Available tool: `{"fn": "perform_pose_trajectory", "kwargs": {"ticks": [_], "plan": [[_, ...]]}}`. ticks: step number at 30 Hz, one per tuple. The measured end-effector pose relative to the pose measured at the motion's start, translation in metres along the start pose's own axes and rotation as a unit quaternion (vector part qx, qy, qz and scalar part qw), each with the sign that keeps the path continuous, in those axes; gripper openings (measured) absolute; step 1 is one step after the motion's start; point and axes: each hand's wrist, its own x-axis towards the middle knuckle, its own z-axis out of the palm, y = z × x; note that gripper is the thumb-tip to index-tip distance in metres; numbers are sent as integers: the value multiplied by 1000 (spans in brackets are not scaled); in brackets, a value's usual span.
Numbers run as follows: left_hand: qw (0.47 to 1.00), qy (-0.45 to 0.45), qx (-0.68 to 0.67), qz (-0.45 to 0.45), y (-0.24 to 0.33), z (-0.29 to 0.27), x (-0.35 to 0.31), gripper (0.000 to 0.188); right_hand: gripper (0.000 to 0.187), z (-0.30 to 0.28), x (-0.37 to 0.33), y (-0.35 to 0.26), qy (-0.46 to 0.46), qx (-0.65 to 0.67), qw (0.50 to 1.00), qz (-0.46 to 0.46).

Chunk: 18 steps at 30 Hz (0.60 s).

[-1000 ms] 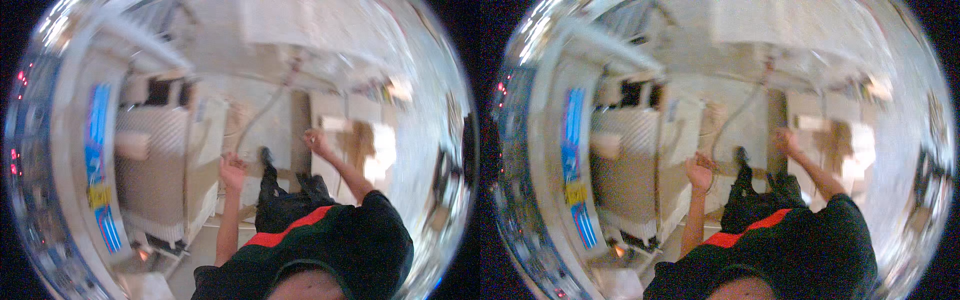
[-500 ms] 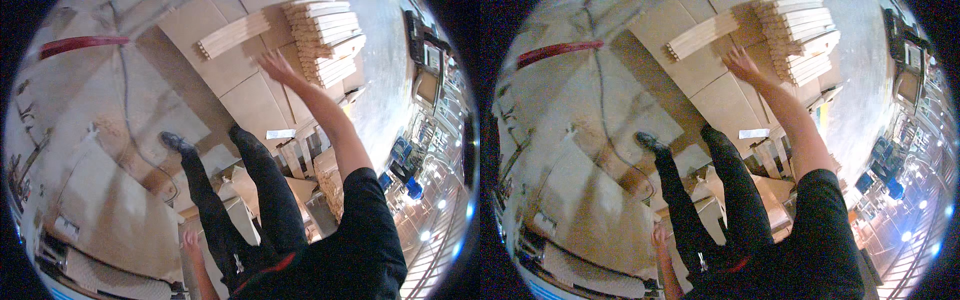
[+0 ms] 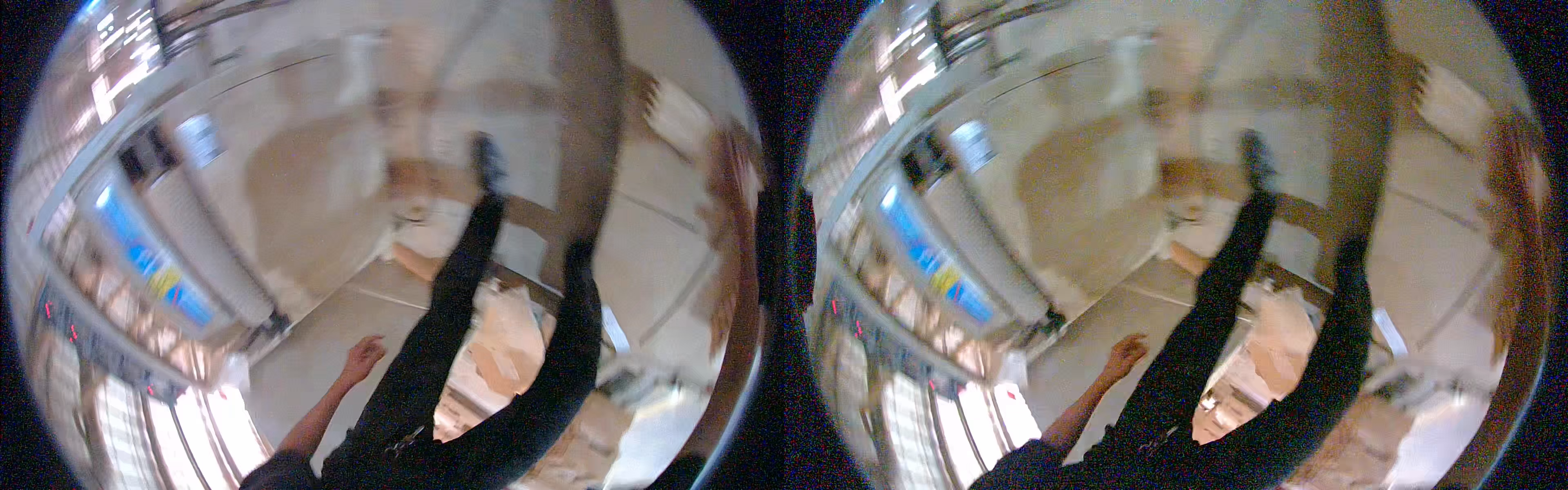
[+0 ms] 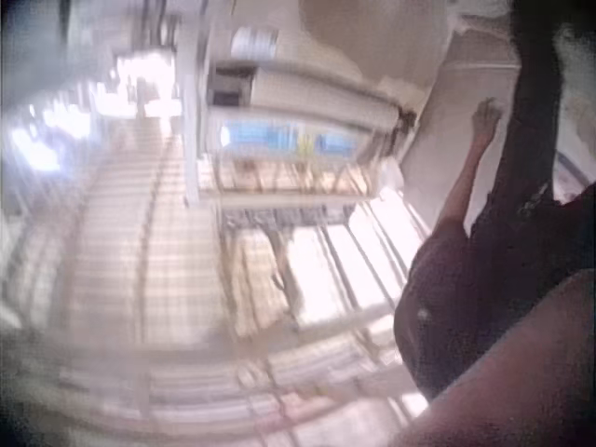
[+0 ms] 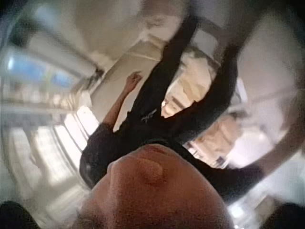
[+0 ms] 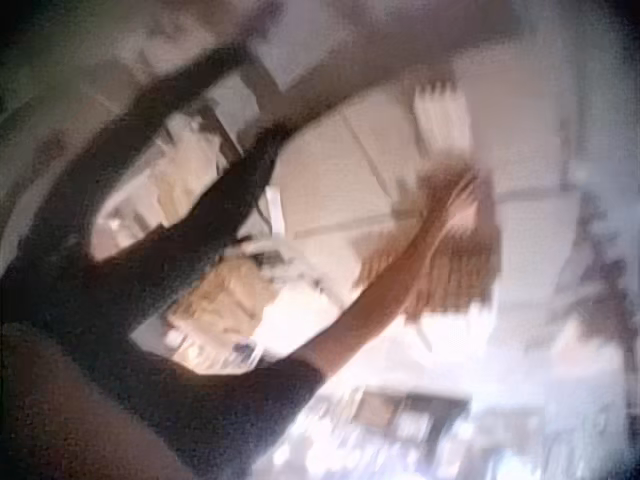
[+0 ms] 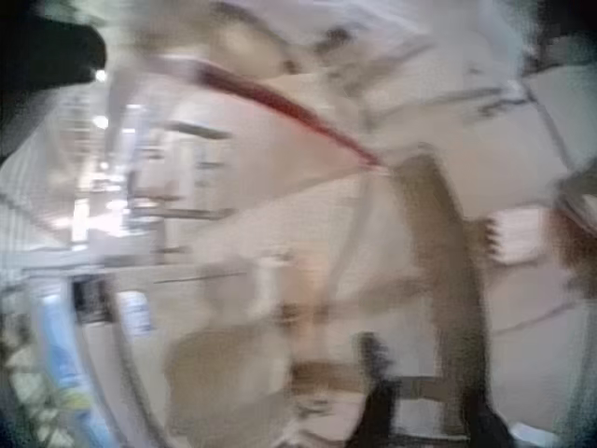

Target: The person repeatedly picks up small wooden pieces from a pile, inspects them, and places them into a neat stack on a covered work surface. The person handles the pieces one at a time or in small groups, aligning them before stacking.

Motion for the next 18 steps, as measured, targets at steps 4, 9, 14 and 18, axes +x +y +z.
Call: {"fn": "perform_pose_trajectory", "kwargs": {"ticks": [4,9,14,18], "plan": [[991,-11,-115,62,14,-41,0,47,107,-42,-105,-118,44,91,993,-63],[938,-166,-87,292,143,-93,-61,87,139,-225,-302,-300,-94,519,845,-86],[622,16,-199,758,207,-177,-108,135,111,-599,-339,-434,48,534,817,-213],[596,-26,-148,789,233,-324,-166,134,127,-695,-325,-502,103,655,716,-220]]}}
